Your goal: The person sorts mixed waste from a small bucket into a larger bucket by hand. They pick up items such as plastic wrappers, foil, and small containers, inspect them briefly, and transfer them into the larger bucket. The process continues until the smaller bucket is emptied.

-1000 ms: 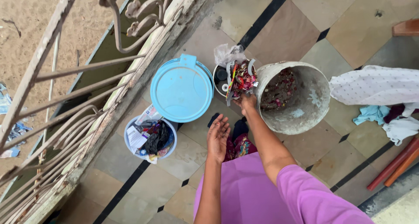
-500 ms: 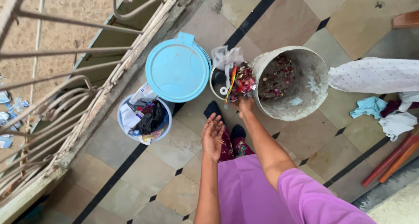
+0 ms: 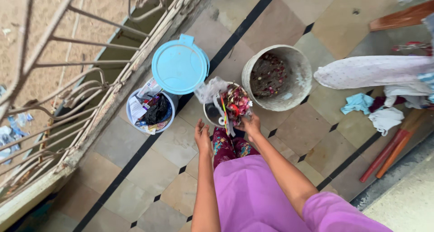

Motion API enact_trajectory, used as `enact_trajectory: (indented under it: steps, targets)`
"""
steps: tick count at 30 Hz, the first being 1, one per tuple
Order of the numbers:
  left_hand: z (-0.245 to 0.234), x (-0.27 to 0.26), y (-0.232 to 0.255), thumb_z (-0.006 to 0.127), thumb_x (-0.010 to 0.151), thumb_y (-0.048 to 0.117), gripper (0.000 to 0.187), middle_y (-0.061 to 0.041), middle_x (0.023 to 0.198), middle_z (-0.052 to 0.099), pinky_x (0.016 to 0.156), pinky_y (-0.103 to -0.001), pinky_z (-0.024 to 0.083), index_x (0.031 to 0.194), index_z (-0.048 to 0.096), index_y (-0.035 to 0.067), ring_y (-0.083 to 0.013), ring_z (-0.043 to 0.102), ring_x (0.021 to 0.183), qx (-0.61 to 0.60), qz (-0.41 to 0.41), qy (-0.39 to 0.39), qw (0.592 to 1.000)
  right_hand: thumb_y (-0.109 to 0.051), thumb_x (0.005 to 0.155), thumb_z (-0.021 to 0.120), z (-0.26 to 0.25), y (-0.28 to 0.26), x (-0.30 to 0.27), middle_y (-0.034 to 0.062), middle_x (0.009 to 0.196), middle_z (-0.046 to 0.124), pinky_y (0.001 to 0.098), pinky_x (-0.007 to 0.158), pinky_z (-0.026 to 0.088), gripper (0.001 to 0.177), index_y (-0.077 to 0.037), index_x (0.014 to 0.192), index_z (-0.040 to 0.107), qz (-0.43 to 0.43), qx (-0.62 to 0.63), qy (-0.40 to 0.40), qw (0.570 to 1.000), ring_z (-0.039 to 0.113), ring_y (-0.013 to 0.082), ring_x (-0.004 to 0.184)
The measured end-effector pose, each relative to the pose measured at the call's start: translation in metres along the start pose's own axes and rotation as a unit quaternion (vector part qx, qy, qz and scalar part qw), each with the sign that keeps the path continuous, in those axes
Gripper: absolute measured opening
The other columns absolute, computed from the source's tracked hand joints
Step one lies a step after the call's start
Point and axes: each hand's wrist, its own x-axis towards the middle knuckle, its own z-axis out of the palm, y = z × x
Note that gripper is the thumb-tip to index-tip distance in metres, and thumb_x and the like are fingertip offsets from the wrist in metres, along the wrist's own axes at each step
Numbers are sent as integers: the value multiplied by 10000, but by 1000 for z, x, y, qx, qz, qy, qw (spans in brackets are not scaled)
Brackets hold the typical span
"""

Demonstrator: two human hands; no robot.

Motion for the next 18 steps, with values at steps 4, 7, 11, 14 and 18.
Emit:
enact_trajectory:
  steps: [4, 7, 11, 14, 18]
  targets:
    - [4, -28, 24, 583, 943, 121, 603, -75, 1388, 565, 904, -339, 520, 1530, 444, 131, -170, 623, 1126, 27, -5, -59, 998, 69, 918, 519, -12, -48, -58, 177, 979, 653, 490, 721, 672, 431, 22, 1345, 474, -14, 10, -41, 999, 709, 313, 764]
    - [6, -59, 41, 601, 942, 100, 609, -74, 1305, 574, 865, -306, 575, 1531, 446, 111, -170, 631, 1088, -45, 9, -99, 994, 60, 926, 541, -16, -78, -97, 173, 933, 645, 486, 713, 657, 443, 46, 1364, 483, -29, -5, -52, 998, 698, 306, 730]
    - [13, -98, 68, 644, 928, 75, 610, -69, 1182, 603, 746, -284, 611, 1514, 475, 92, -147, 672, 938, -23, 54, -95, 994, 52, 909, 555, -19, -118, -137, 142, 893, 659, 464, 693, 687, 514, 56, 1415, 464, -57, -27, -43, 997, 710, 296, 706]
    - [21, -125, 88, 687, 906, 49, 577, -76, 1048, 639, 646, -280, 564, 1465, 544, 57, -127, 657, 792, 45, 109, -50, 992, 50, 910, 570, -19, -144, -169, 137, 867, 648, 449, 686, 685, 553, 69, 1449, 447, -58, -40, -38, 997, 719, 294, 707]
    - [28, -156, 112, 677, 864, 6, 515, -81, 859, 641, 554, -283, 576, 1376, 625, 0, -119, 646, 655, 40, 117, -22, 992, 55, 892, 564, -21, -174, -206, 163, 877, 658, 440, 684, 686, 608, 57, 1481, 417, -85, -60, -54, 993, 732, 309, 736]
